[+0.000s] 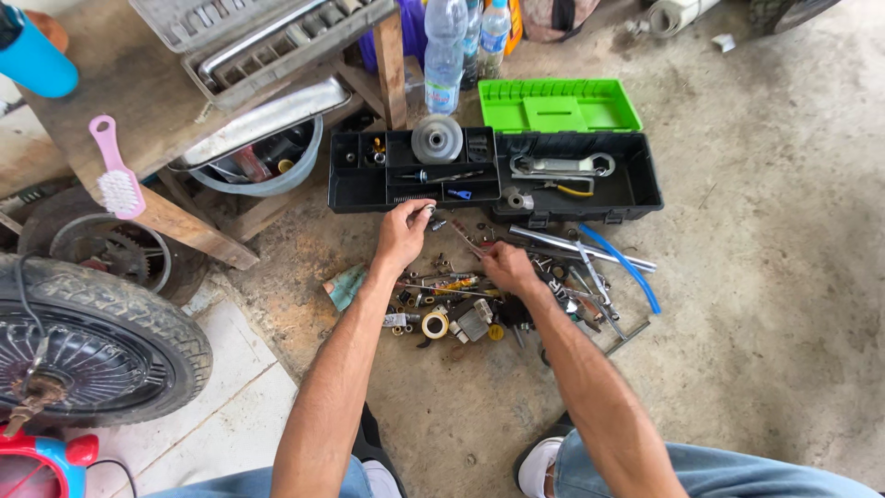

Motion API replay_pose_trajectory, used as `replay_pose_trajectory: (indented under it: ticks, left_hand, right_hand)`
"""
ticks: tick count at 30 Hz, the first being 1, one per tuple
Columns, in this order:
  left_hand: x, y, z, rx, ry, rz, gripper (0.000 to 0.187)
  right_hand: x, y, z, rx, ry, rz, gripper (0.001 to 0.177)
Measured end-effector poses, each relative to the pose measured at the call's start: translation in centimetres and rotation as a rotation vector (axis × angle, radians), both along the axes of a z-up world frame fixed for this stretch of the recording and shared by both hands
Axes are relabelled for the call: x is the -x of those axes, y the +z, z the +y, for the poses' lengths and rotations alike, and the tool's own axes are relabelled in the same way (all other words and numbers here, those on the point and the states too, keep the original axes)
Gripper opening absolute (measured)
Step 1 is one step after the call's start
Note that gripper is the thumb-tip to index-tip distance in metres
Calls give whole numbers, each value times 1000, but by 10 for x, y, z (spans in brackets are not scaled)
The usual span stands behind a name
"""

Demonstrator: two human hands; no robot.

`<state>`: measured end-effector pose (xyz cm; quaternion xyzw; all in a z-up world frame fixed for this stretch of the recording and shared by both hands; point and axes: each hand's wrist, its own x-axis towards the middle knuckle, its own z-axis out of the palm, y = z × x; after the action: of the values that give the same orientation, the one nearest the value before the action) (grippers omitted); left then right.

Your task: The person cleans and reassembles small mechanical components, using a cloth to wipe a cylindrical part and a toothbrush to scrub threaded areas before organizing them in a toolbox.

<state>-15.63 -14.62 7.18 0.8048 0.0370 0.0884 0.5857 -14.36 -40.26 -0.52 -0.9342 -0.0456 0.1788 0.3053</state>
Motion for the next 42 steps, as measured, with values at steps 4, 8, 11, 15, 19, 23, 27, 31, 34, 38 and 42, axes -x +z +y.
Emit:
replay_pose_trajectory:
  ticks: [4, 8, 11, 15, 19, 23, 27, 31, 34, 38, 42]
  left_hand:
    - [-3, 53, -15, 329, -61, 126, 23]
    - [-4, 116, -27, 401, -115, 41, 25]
    - [8, 153, -37, 471, -118, -13, 25]
    - [32, 193, -40, 479, -117, -90, 22]
    - [58, 219, -39, 477, -89, -137, 20]
    - [75, 239, -45, 502, -84, -205, 18]
    - [81, 251, -51, 563, -121, -266, 17]
    - [83, 256, -50, 542, -77, -357, 15]
    - [83, 262, -47, 504, -2, -418, 15]
    - [85, 270, -39, 524, 31, -392, 16]
    - [83, 269, -41, 519, 0, -433, 17]
  right_hand:
    - [-31, 49, -21, -95, 14, -255, 25]
    - [-19, 138, -25, -334, 48, -478, 24]
    - [3, 206, -13, -602, 8, -365, 16]
    - [44, 266, -1, -971, -112, -60, 23]
    - [71, 297, 11, -968, -93, -104, 54]
    - [90, 325, 11, -881, -35, -275, 57]
    - [98, 339, 19, -737, 28, -501, 55]
    - [98, 320, 27, -549, 50, -603, 52]
    - [96, 296, 25, -588, 93, -680, 52]
    - [91, 285, 19, -543, 3, -587, 54]
    - [94, 309, 21, -686, -2, -598, 54]
